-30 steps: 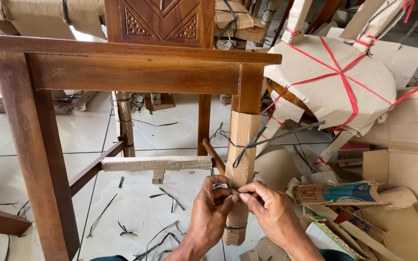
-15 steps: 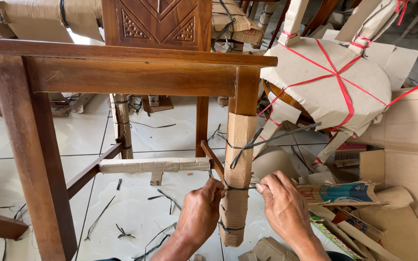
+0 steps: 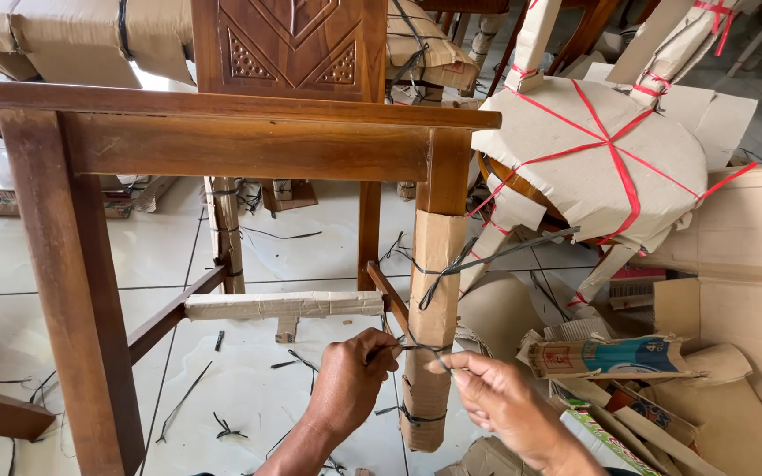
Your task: The person wraps a wooden chair leg with cardboard and secures it using black plastic zip ties. They repeatedly tie the zip ties around the leg, pull them tight, and trim the excess ends. The person also retrieves additional zip ties from a blue bucket on the floor.
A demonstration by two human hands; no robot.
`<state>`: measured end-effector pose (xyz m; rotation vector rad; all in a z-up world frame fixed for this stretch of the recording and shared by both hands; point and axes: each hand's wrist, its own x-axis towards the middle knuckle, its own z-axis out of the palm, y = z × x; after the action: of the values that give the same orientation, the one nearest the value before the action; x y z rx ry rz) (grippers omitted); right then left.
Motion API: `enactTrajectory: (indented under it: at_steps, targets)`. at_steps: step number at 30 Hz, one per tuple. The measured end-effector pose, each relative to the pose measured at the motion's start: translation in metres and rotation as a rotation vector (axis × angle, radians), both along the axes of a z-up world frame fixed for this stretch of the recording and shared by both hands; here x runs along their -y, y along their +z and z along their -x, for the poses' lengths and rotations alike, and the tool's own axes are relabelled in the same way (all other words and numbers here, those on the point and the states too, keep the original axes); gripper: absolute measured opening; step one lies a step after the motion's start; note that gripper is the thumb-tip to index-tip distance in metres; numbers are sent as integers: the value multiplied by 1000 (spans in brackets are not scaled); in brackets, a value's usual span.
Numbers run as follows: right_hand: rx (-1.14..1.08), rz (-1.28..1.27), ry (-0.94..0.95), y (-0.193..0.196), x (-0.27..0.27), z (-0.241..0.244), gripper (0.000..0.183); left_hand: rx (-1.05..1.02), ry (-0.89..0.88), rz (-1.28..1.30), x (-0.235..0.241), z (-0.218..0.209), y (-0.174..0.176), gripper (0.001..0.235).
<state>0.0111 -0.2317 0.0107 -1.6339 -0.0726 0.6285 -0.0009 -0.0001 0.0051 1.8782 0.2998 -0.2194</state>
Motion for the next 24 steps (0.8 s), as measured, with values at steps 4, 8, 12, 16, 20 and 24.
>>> enactTrajectory:
  at_steps: [4,8,12,16,20,24]
  targets:
    - [217,260,135,7,-34,18,49,71,-48,-93,4,0,-9,16]
    - [203,37,36,-3,-30,13,42,4,43,92,5,-2,-5,18]
    - [-93,-383,-112,-2,-26,13,48,-9,174,389,2,-4,-13,12]
    - [-170,-430,-155,-21,-14,8,40,-41,157,221,2,-7,-13,13]
    - [-194,-570,-256,-39,-11,3,22,21,104,103,1,-12,-15,13]
    - [220,7,36,-31,-18,9,43,4,52,311,-9,-12,-26,9]
